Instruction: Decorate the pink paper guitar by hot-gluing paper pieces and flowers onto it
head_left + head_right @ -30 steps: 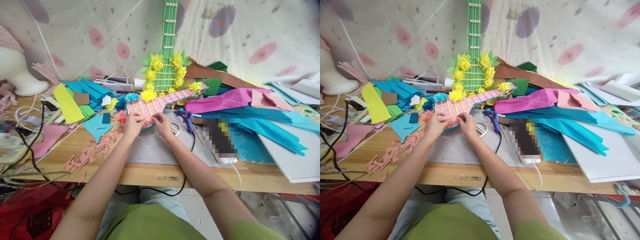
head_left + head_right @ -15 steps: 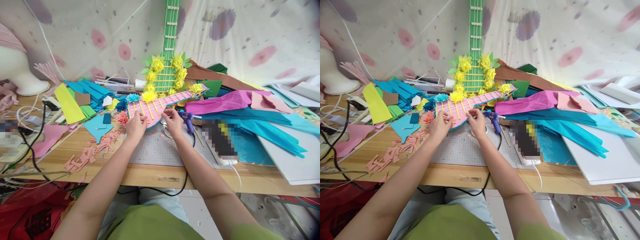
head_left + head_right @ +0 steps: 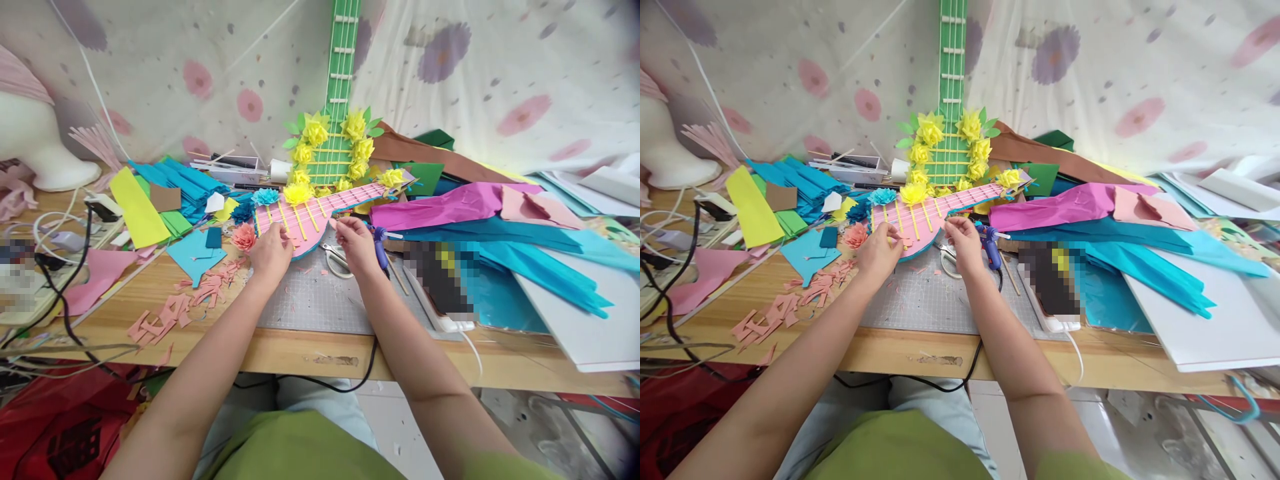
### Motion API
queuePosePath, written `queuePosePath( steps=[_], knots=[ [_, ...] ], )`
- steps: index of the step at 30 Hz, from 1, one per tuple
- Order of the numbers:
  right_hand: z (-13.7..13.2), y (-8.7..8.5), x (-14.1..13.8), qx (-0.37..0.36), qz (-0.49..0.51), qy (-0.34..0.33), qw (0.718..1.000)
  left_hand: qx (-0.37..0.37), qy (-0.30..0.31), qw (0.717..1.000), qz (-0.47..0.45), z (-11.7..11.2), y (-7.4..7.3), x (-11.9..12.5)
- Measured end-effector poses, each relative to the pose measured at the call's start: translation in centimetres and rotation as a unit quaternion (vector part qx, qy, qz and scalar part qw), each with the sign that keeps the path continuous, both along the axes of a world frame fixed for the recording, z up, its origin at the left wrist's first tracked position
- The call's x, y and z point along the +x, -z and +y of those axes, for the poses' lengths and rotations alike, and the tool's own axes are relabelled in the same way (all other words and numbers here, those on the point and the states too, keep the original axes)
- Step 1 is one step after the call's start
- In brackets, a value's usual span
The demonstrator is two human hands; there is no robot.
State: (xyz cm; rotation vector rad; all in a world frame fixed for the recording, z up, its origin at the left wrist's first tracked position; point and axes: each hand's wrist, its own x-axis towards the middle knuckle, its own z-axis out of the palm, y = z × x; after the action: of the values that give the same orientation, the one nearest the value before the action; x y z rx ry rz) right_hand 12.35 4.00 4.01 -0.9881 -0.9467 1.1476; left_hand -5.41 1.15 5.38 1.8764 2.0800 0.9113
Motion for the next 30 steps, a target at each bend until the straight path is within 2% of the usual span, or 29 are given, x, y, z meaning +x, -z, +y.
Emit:
queuePosePath(
  steps=[3, 5, 8, 11, 14, 18, 21, 24, 30],
  knots=[
    [-0.6, 0.0, -1.0, -0.132, 0.049, -0.137, 0.980, 0.071, 0.024, 0.997, 0.015, -0.3, -0.2, 0.0],
    [-1.0, 0.0, -1.3, -0.201, 0.071, -0.196, 0.957, 0.116, 0.087, 0.989, 0.015, -0.5, -0.3, 0.1],
    [-1.2, 0.0, -1.4, -0.244, 0.079, -0.235, 0.938, 0.129, 0.191, 0.973, -0.004, -0.7, -0.4, 0.5],
    [-1.3, 0.1, -1.1, -0.258, 0.068, -0.255, 0.929, 0.098, 0.232, 0.967, -0.033, -1.1, -0.4, 1.0],
    [-1.3, -0.1, -0.8, -0.257, 0.046, -0.271, 0.927, 0.064, 0.221, 0.970, -0.073, -1.3, -0.4, 1.3],
    [-1.4, -0.5, -0.4, -0.203, 0.002, -0.257, 0.945, 0.037, 0.153, 0.967, -0.199, -1.4, -0.2, 1.6],
    [-1.5, -0.6, -0.2, -0.107, -0.070, -0.246, 0.961, -0.005, 0.101, 0.937, -0.334, -1.4, 0.0, 1.9],
    [-1.6, -0.6, -0.3, -0.044, -0.153, -0.257, 0.953, -0.040, 0.079, 0.902, -0.422, -1.5, 0.1, 2.3],
    [-1.9, -1.0, -0.1, -0.057, -0.207, -0.273, 0.938, -0.064, 0.058, 0.862, -0.499, -2.2, 0.1, 3.0]
  ],
)
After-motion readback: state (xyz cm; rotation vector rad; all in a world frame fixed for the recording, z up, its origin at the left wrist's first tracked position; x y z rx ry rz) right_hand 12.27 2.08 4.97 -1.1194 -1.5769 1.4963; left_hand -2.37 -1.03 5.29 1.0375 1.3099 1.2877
